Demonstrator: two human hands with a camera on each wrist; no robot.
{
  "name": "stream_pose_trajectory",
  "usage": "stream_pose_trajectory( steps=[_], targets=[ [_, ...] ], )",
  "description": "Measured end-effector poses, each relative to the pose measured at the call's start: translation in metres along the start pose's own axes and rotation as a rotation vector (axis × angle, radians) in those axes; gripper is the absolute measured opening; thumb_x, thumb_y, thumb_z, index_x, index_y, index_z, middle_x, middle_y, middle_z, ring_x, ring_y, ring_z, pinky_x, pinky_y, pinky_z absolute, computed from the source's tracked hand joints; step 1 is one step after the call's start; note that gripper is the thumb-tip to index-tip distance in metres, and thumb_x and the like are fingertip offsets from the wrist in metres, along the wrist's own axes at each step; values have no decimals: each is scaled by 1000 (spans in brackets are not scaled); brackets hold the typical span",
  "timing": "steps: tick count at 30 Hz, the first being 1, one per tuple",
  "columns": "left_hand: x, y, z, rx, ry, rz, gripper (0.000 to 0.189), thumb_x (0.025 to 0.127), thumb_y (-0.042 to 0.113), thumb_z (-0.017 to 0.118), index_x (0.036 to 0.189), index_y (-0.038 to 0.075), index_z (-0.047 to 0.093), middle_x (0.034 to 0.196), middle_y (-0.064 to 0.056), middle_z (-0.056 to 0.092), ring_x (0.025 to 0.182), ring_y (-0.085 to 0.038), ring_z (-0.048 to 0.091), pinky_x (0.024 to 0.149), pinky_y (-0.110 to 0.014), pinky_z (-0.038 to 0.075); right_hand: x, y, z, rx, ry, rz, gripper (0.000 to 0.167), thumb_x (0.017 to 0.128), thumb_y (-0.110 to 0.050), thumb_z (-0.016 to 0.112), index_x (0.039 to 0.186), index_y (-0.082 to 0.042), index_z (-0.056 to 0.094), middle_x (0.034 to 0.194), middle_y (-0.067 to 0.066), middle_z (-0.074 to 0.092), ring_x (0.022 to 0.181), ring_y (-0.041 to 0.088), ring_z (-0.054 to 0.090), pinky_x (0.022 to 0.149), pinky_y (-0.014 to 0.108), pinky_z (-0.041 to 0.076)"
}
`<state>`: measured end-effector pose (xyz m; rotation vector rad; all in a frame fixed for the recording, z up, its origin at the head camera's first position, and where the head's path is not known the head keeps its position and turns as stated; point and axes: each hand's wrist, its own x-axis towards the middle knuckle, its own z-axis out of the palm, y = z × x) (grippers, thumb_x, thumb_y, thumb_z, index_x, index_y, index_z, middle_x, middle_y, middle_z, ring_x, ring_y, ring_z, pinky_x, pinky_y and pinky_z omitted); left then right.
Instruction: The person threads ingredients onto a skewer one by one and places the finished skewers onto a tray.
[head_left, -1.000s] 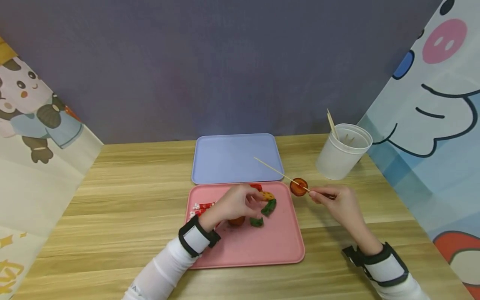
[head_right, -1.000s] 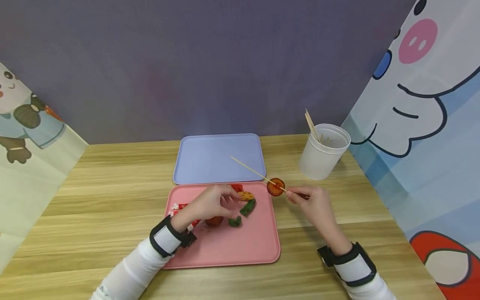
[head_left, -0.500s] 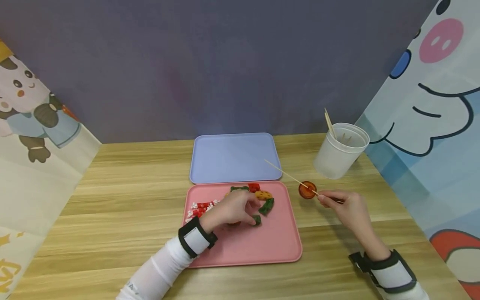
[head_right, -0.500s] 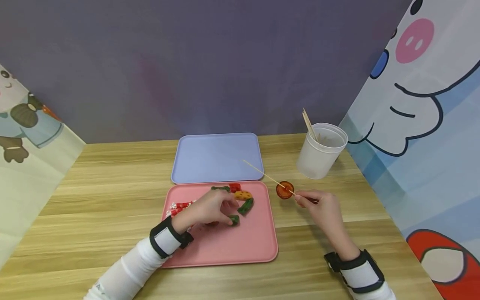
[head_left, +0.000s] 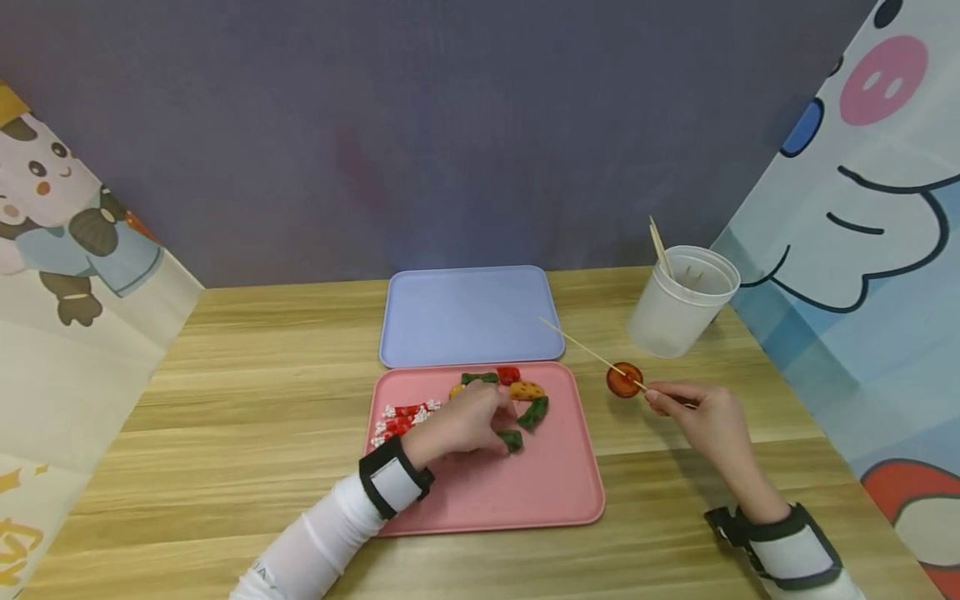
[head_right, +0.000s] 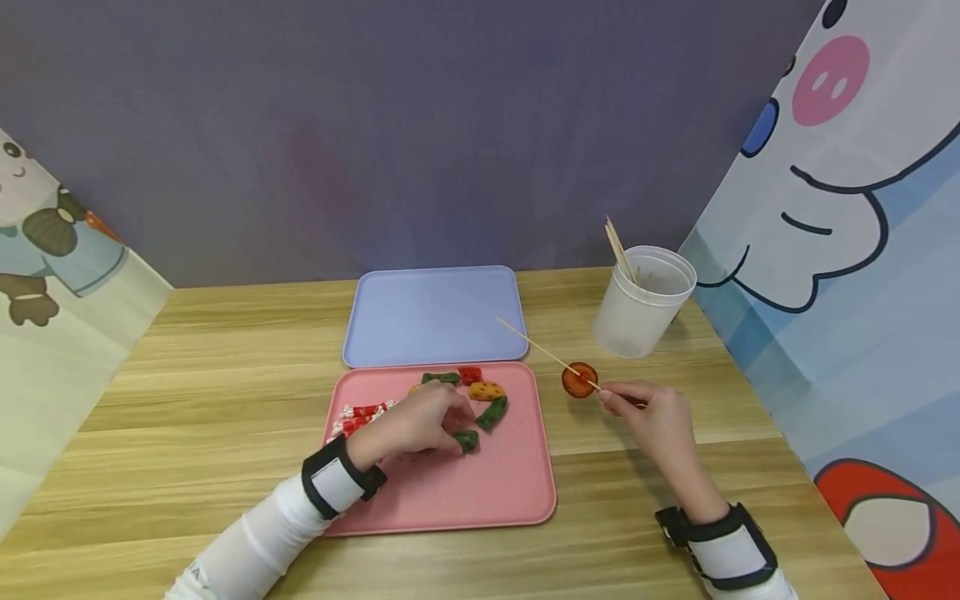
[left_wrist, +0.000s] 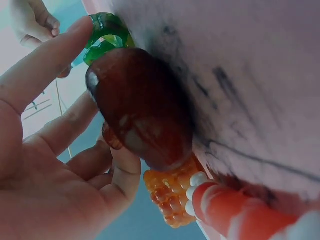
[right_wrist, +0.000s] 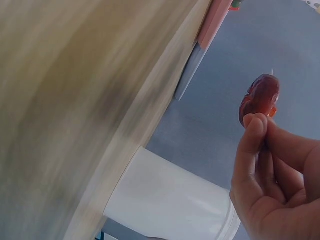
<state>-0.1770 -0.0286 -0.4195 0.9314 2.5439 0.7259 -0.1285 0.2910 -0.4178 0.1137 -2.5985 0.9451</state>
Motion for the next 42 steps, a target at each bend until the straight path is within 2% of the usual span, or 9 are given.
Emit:
stream_pose_trajectory(
  steps=[6, 17, 19, 24, 27, 29, 35, 38, 42],
  targets=[
    [0, 1, 1, 29, -19, -21, 28, 67, 21, 86, 91, 17, 72, 86, 6, 63, 77, -7, 51, 71, -23, 42, 0, -1, 1, -5, -3, 6, 10, 80, -12, 75, 87, -5, 77, 75, 10, 73, 62, -23, 51, 52, 7, 43],
    [0, 3, 3, 36, -11, 3, 20, 68, 15, 84, 83, 17, 71, 83, 5, 63, 72, -6, 51, 64, -19, 42, 2, -1, 2, 12, 0, -2, 11, 80, -13, 75, 88, -4, 77, 76, 11, 73, 61, -22, 52, 52, 7, 44],
    [0, 4, 3, 38, -8, 7, 20, 68, 14, 84, 82, 16, 71, 81, 4, 62, 71, -6, 51, 63, -19, 42, 2, 10, 6, 26, 3, -13, 13, 80, -16, 75, 88, -6, 77, 76, 10, 73, 61, -17, 56, 52, 9, 45],
    [0, 3, 3, 28, -10, 0, 20, 68, 14, 84, 82, 16, 70, 81, 4, 62, 70, -6, 51, 62, -18, 43, 5, 80, 34, 23, 58, -50, 13, 79, -31, 76, 88, -22, 78, 75, -4, 73, 61, -11, 61, 50, 10, 45],
    [0, 3, 4, 20, -11, -6, 20, 68, 13, 85, 81, 16, 70, 81, 4, 62, 70, -6, 51, 62, -19, 43, 5, 103, 44, -4, 80, -58, 12, 78, -35, 76, 88, -28, 77, 74, -10, 72, 61, -12, 61, 50, 9, 44],
    [1, 3, 4, 18, -11, -8, 20, 67, 14, 85, 81, 16, 70, 80, 4, 61, 70, -6, 51, 62, -19, 42, 5, 91, 39, -1, 73, -54, 13, 78, -33, 77, 88, -24, 78, 74, -6, 73, 61, -10, 61, 50, 10, 45],
    [2, 3, 2, 2, -11, -16, 20, 67, 14, 85, 80, 17, 71, 82, 5, 63, 70, -7, 51, 62, -20, 43, 5, 13, 8, 13, 10, -35, 14, 80, -17, 76, 85, -5, 77, 73, 10, 72, 59, -16, 56, 51, 9, 43],
    [2, 2, 1, -31, -6, -25, 20, 67, 12, 85, 80, 17, 71, 82, 6, 63, 71, -7, 51, 61, -20, 44, 5, -1, 4, -9, 1, -36, 11, 79, -13, 76, 84, -3, 77, 72, 9, 72, 59, -19, 52, 51, 8, 41],
    [4, 0, -3, -51, 10, -29, 20, 67, 12, 85, 79, 18, 70, 82, 5, 63, 72, -7, 52, 60, -21, 45, 6, -4, 6, -21, 3, -33, 9, 79, -13, 76, 84, -6, 77, 72, 6, 72, 60, -20, 51, 54, 7, 42]
  ],
)
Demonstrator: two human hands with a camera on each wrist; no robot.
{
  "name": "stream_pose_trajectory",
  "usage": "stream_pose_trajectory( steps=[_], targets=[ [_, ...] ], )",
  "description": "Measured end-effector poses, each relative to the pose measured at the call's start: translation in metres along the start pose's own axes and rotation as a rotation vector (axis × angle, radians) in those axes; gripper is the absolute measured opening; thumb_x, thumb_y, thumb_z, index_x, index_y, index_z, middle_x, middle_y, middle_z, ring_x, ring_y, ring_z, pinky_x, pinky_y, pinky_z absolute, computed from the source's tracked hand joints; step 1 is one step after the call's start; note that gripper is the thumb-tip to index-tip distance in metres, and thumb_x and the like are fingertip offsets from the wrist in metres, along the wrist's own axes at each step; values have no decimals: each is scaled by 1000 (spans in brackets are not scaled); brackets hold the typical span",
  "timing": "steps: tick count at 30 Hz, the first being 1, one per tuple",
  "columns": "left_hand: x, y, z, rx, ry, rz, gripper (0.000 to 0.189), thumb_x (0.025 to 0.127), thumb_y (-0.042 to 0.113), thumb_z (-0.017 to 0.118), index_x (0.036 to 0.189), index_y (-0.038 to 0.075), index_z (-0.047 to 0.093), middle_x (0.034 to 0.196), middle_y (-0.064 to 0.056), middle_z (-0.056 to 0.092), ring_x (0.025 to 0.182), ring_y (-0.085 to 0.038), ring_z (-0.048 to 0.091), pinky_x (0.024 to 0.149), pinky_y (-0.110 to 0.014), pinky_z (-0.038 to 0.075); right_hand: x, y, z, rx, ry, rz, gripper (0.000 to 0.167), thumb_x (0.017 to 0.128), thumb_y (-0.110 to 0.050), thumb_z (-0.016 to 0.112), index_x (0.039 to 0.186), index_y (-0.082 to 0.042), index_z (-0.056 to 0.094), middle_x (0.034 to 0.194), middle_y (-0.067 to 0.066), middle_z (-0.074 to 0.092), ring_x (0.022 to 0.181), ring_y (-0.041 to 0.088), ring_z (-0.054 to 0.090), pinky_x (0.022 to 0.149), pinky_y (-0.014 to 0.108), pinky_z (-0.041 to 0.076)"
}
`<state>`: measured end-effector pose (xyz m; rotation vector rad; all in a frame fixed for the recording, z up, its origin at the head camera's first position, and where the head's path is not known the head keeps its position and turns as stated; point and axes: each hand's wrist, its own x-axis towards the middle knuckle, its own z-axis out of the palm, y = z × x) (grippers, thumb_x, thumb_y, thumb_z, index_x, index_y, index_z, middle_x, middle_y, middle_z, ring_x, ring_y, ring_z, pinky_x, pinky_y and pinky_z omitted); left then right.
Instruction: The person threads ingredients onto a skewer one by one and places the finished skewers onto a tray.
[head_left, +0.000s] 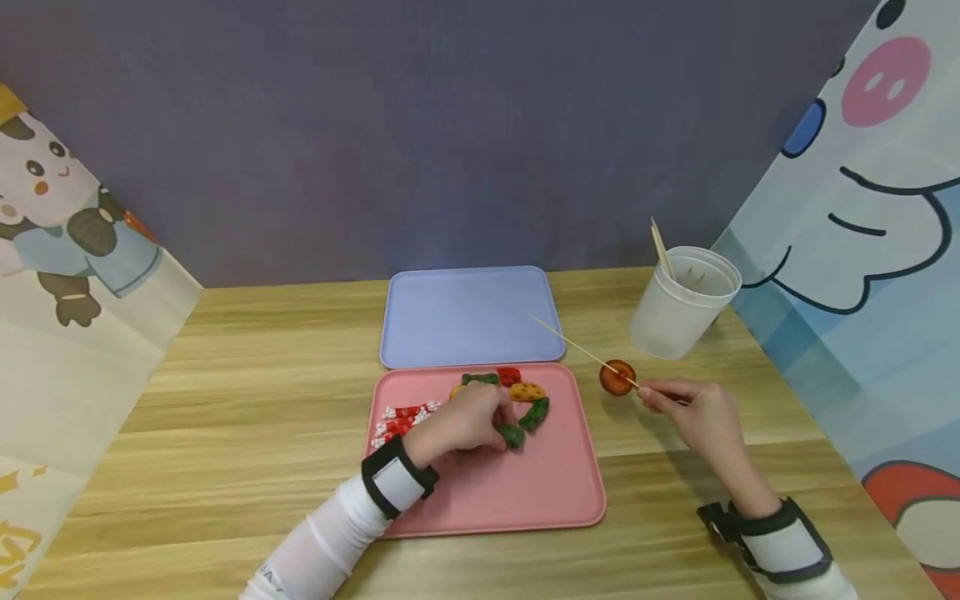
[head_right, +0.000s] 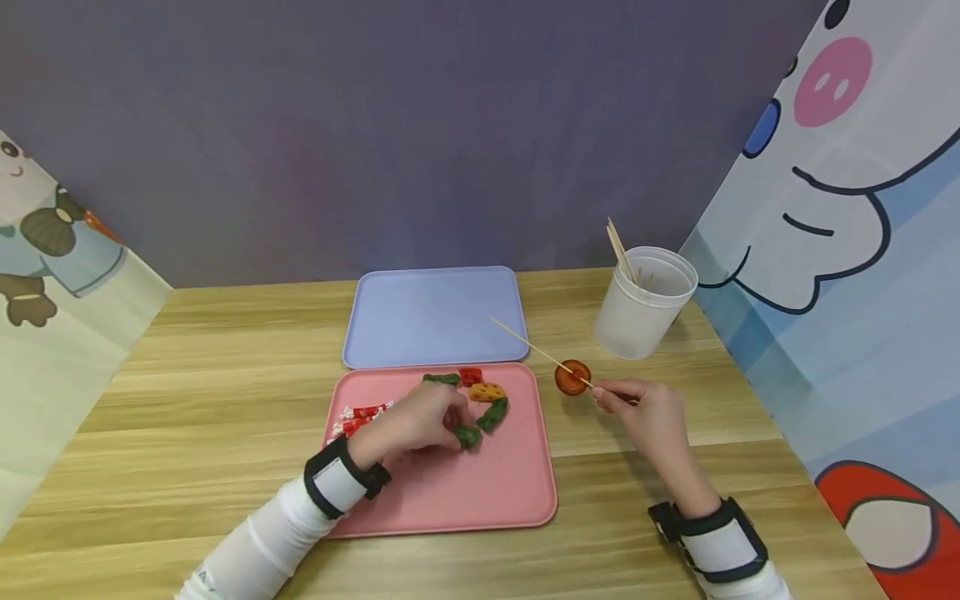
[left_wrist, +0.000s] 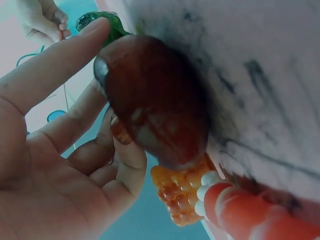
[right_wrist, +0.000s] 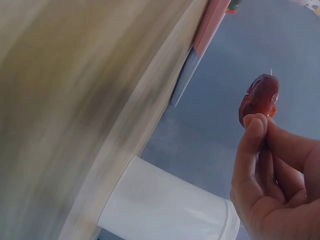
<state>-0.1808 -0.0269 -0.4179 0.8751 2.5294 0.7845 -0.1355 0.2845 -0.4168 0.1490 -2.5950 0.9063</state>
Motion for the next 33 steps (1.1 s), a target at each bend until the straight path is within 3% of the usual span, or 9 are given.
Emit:
stream_pose_trajectory(
  steps=[10, 17, 24, 33],
  targets=[
    [-1, -1, -11, -112, 72, -24, 23, 68, 8, 83, 88, 11, 70, 84, 0, 64, 73, -10, 57, 64, -23, 49, 4, -3, 3, 21, -16, 16, 11, 81, -15, 75, 87, -7, 77, 74, 7, 73, 61, -21, 52, 54, 7, 44],
    [-2, -5, -17, -235, 191, -8, 22, 72, 2, 77, 91, 7, 67, 84, -4, 67, 76, -14, 62, 66, -25, 51, 6, -7, 6, 20, -30, 16, 11, 81, -17, 75, 87, -8, 78, 75, 6, 73, 62, -20, 53, 55, 7, 44],
    [-6, -9, -26, -303, 275, -58, 19, 78, 12, 77, 95, 12, 68, 88, -1, 68, 80, -11, 62, 70, -25, 53, 8, -13, 6, 25, -38, 20, 13, 82, -17, 75, 89, -8, 77, 75, 6, 73, 61, -18, 55, 54, 8, 44],
    [-11, -14, -40, -416, 453, -110, 23, 77, 16, 77, 99, 15, 69, 92, -1, 68, 81, -13, 65, 70, -28, 54, 8, -18, 9, 46, -35, 6, 11, 81, -15, 75, 88, -7, 77, 73, 5, 73, 60, -16, 56, 54, 9, 45]
  ],
)
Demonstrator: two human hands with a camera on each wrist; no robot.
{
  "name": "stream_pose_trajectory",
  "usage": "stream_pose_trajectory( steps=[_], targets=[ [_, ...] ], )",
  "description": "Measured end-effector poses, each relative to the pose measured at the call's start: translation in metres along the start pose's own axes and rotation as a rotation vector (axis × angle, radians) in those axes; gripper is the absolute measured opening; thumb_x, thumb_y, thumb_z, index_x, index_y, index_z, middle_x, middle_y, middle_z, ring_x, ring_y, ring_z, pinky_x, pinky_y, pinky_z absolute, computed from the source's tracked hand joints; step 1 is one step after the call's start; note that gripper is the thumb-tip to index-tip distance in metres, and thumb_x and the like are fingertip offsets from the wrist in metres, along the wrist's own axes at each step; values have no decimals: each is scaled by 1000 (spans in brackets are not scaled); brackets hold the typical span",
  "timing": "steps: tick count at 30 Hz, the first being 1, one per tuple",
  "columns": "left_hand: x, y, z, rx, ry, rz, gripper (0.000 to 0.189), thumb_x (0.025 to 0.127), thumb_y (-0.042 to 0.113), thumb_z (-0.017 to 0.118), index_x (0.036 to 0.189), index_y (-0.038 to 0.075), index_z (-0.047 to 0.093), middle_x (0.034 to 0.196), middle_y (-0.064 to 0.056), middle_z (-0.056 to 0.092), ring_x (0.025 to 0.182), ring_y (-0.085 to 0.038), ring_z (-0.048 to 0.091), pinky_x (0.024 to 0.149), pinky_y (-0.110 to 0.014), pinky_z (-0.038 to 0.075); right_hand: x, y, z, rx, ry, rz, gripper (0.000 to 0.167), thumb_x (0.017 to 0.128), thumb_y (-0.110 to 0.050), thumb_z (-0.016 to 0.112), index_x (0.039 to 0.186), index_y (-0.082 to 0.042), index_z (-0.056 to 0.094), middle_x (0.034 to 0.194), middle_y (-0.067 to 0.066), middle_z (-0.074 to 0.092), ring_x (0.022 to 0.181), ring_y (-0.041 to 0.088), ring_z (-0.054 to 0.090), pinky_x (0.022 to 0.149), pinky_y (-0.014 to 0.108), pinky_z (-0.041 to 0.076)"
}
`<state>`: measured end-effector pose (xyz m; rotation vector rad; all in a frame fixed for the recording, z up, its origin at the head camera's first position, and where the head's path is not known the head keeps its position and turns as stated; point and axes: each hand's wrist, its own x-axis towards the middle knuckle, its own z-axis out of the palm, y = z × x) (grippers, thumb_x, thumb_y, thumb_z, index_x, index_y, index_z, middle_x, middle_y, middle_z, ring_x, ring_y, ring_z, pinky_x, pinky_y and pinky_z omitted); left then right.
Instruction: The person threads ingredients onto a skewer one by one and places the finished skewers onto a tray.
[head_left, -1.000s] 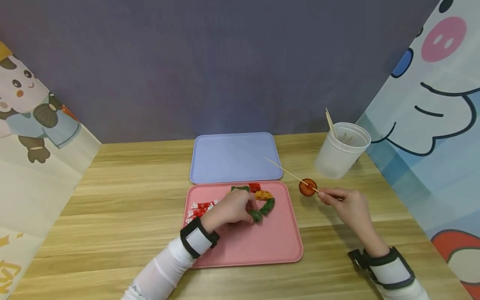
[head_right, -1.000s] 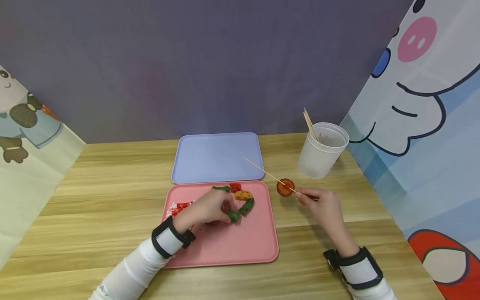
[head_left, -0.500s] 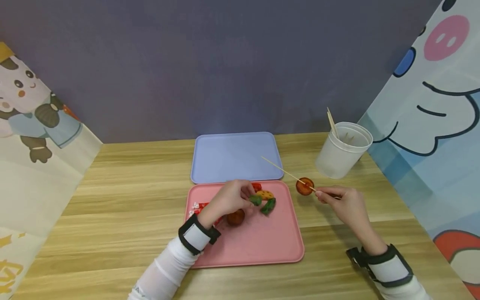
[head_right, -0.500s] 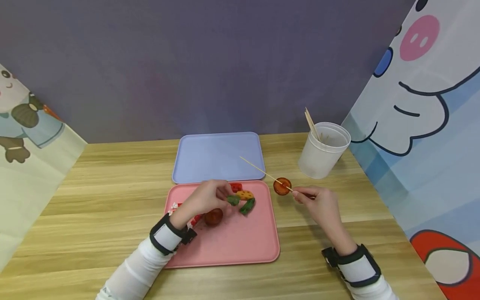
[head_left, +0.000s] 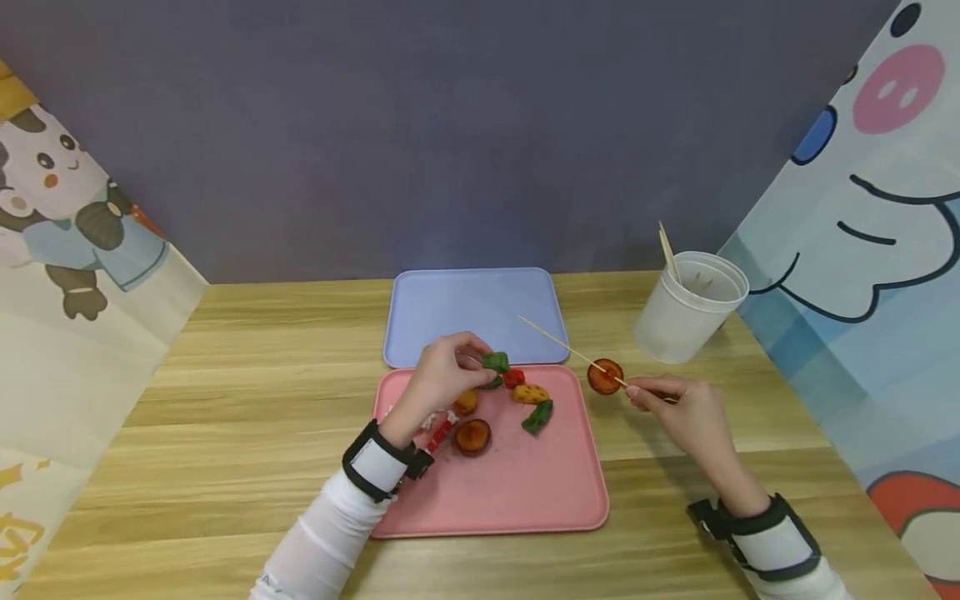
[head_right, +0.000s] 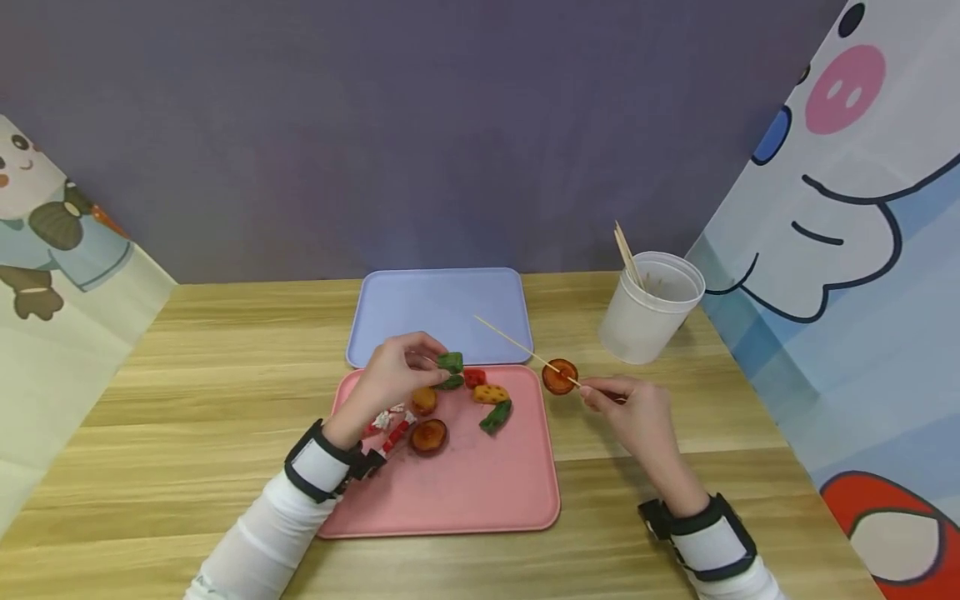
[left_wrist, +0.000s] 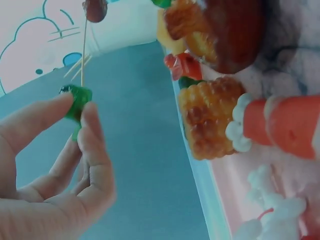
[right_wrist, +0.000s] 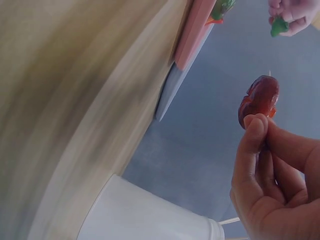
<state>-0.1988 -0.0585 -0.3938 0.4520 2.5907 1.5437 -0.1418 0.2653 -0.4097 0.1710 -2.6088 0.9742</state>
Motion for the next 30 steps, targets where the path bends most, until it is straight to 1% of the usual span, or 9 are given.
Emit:
stream_pose_trajectory(
  steps=[5, 8, 12, 14, 17, 20, 25, 27, 30],
  targets=[
    [1, -2, -7, -125, 59, -10, 24, 80, 16, 75, 103, 15, 68, 100, -3, 68, 85, -15, 65, 73, -30, 54, 0, -2, 2, 5, 5, -10, 11, 81, -14, 75, 88, -7, 77, 73, 5, 73, 60, -18, 55, 54, 9, 45],
    [2, -3, -12, -251, 65, -21, 26, 82, 13, 73, 106, 12, 67, 105, -6, 66, 86, -17, 64, 76, -35, 55, 1, -3, 3, 8, 12, -27, 10, 80, -12, 76, 87, -6, 77, 72, 5, 73, 61, -19, 55, 54, 8, 45],
    [3, -3, -18, -456, 43, -24, 28, 82, 7, 71, 109, 6, 65, 108, -10, 63, 87, -18, 65, 82, -39, 55, 3, -5, 4, 16, 23, -61, 9, 78, -10, 77, 86, -6, 77, 72, 5, 73, 62, -20, 54, 56, 7, 45],
    [3, -2, -20, -546, 29, -11, 29, 82, 5, 70, 110, 4, 64, 107, -9, 62, 89, -18, 65, 84, -36, 54, 4, -7, 4, 22, 24, -71, 8, 78, -10, 77, 86, -6, 77, 72, 5, 73, 62, -19, 55, 56, 7, 45],
    [3, -1, -22, -660, 1, 22, 26, 85, 2, 67, 110, 5, 63, 106, -6, 61, 90, -16, 63, 82, -28, 52, 6, -11, 3, 20, 21, -69, 9, 79, -12, 76, 86, -7, 77, 73, 4, 73, 63, -15, 57, 57, 7, 44],
    [4, -1, -25, -794, -33, 44, 23, 87, -3, 60, 108, 7, 62, 105, -4, 62, 91, -15, 63, 79, -26, 51, 8, -17, 3, 18, 14, -58, 10, 79, -15, 76, 87, -8, 78, 74, 4, 73, 63, -9, 60, 57, 7, 44],
    [6, 0, -31, -1026, -61, 14, 27, 91, -10, 47, 104, 10, 61, 102, -4, 66, 92, -18, 67, 79, -26, 52, 10, -23, 2, 21, 0, -47, 12, 79, -16, 76, 89, -8, 77, 75, 4, 73, 63, -8, 61, 56, 9, 45],
    [7, 0, -34, -1069, -56, -6, 27, 92, -10, 45, 102, 10, 61, 102, -5, 67, 92, -17, 67, 79, -25, 52, 11, -24, 2, 28, -3, -50, 11, 79, -15, 76, 89, -8, 77, 75, 4, 73, 63, -9, 60, 55, 10, 46],
    [8, 0, -37, -1072, -19, -37, 23, 93, -6, 48, 103, 11, 60, 102, -4, 67, 91, -16, 66, 78, -24, 51, 12, -25, 2, 38, -1, -53, 11, 80, -14, 76, 89, -8, 77, 74, 3, 72, 62, -9, 59, 54, 11, 46]
  ],
)
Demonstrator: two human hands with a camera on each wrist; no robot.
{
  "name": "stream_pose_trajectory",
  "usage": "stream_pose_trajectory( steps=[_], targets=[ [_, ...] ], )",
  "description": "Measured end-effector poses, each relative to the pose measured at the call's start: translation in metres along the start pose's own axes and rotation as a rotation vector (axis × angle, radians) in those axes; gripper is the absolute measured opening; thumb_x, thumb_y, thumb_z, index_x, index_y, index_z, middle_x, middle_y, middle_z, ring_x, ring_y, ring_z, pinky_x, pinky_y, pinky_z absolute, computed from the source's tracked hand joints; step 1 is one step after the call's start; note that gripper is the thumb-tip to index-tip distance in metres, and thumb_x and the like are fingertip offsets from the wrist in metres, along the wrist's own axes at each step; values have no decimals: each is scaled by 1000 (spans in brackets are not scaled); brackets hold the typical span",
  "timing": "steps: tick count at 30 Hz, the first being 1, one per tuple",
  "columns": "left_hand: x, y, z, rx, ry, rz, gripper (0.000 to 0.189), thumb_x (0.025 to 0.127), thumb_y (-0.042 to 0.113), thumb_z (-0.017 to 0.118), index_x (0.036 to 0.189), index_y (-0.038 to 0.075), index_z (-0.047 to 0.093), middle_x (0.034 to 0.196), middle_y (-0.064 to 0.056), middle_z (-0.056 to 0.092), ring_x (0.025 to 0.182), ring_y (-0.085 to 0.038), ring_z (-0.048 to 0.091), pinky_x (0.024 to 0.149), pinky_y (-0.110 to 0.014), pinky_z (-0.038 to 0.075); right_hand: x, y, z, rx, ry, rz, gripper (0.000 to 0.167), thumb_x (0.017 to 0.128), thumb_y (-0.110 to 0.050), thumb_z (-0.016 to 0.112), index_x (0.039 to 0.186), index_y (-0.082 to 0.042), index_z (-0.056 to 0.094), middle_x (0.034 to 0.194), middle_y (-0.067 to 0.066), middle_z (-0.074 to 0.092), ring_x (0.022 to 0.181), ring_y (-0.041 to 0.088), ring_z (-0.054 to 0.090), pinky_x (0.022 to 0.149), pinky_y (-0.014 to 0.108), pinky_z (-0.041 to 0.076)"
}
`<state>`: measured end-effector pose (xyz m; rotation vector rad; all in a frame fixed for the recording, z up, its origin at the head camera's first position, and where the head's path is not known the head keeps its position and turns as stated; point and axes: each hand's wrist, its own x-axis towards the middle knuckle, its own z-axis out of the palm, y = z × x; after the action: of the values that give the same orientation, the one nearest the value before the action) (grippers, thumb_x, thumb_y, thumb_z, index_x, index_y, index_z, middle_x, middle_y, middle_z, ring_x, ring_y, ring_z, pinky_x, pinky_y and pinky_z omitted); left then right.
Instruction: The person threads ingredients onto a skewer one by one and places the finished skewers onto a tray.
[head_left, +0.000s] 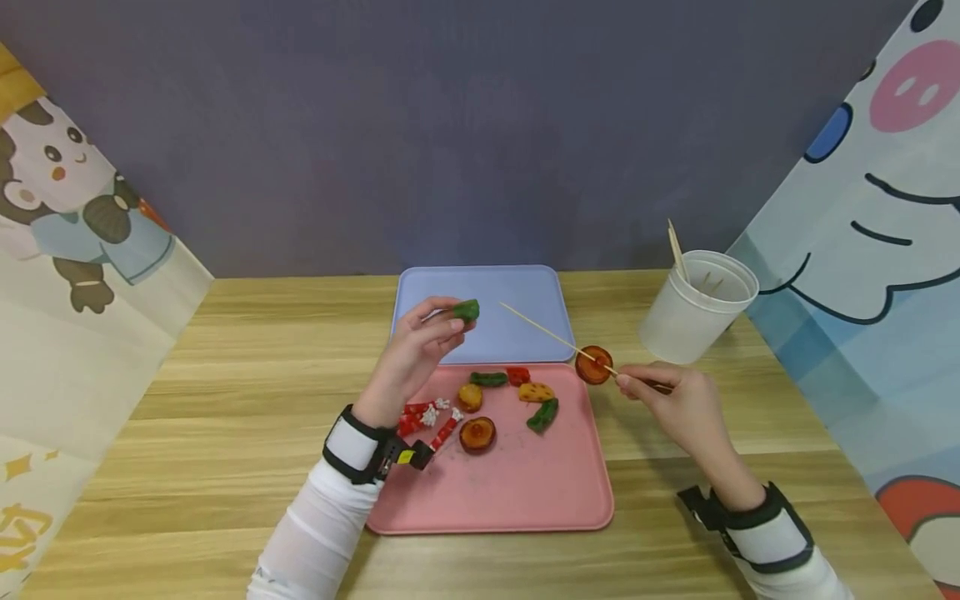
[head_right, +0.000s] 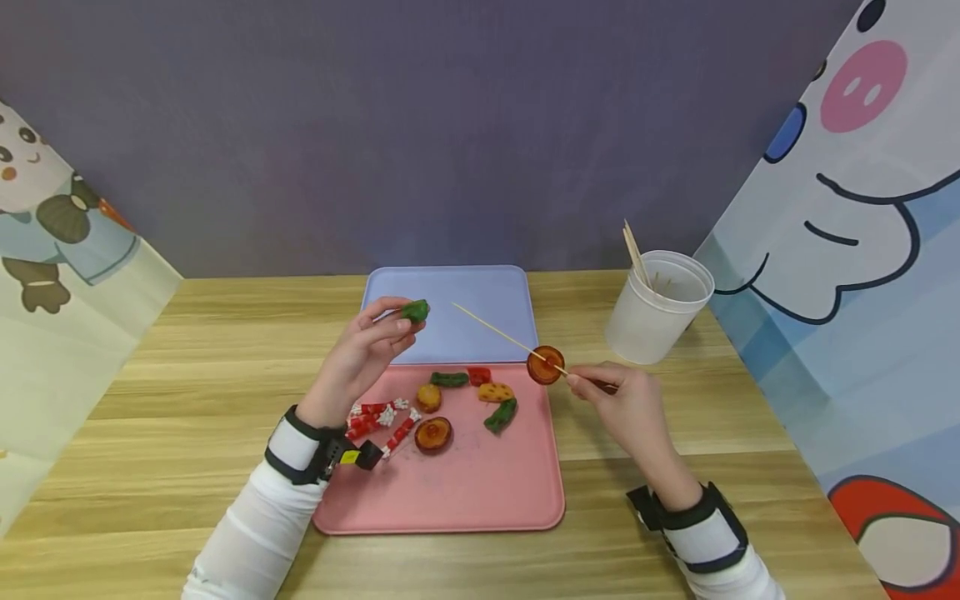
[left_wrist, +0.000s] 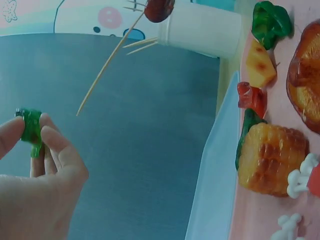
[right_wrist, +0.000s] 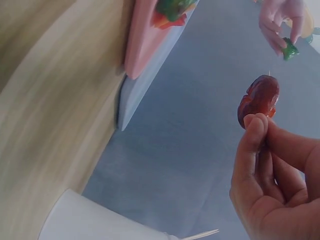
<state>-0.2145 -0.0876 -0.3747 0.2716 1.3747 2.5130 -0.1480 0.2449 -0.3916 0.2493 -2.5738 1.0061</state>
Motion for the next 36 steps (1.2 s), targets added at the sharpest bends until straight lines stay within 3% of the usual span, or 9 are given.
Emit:
stream_pose_trajectory(
  steps=[10, 14, 21, 24, 29, 36],
  targets=[
    [2, -2, 2, 19, 238, 130, 18, 86, -4, 64, 99, 8, 64, 90, -3, 73, 84, -16, 70, 77, -25, 55, 4, -12, 0, 53, 22, -36, 9, 78, -9, 77, 87, -7, 77, 72, 4, 71, 62, -11, 58, 52, 12, 44],
    [2, -2, 4, 35, 257, 156, 19, 84, -6, 66, 98, 6, 60, 92, -6, 73, 84, -19, 71, 77, -29, 56, 4, -16, 0, 75, 18, -46, 9, 78, -9, 76, 87, -6, 77, 72, 5, 72, 63, -10, 59, 51, 11, 45],
    [-1, 0, 4, -18, 180, 156, 22, 85, -9, 62, 99, 5, 53, 100, -12, 70, 88, -24, 71, 78, -30, 57, 1, -18, 2, 72, -14, -21, 10, 79, -10, 76, 88, -7, 77, 74, 4, 72, 64, -7, 61, 53, 13, 48],
    [-1, 2, 4, -13, 126, 163, 30, 86, -10, 60, 113, 1, 51, 97, -12, 69, 88, -25, 71, 78, -30, 57, 0, -18, 2, 63, -18, -16, 9, 79, -10, 76, 88, -8, 77, 74, 2, 71, 63, -6, 61, 52, 14, 48],
    [-2, 4, 2, 30, 21, 189, 53, 87, -11, 57, 136, 3, 45, 104, -11, 66, 91, -24, 70, 83, -31, 55, -2, -20, 0, 74, -11, -18, 9, 78, -9, 76, 88, -7, 77, 74, 2, 71, 63, -5, 61, 53, 14, 48],
    [-3, 5, 0, 46, -57, 212, 42, 88, -13, 55, 124, 7, 60, 114, -10, 58, 93, -22, 69, 87, -32, 54, -5, -25, -7, 88, 11, -16, 10, 78, -8, 76, 88, -7, 77, 74, 3, 72, 64, -7, 61, 55, 13, 49]
  ],
)
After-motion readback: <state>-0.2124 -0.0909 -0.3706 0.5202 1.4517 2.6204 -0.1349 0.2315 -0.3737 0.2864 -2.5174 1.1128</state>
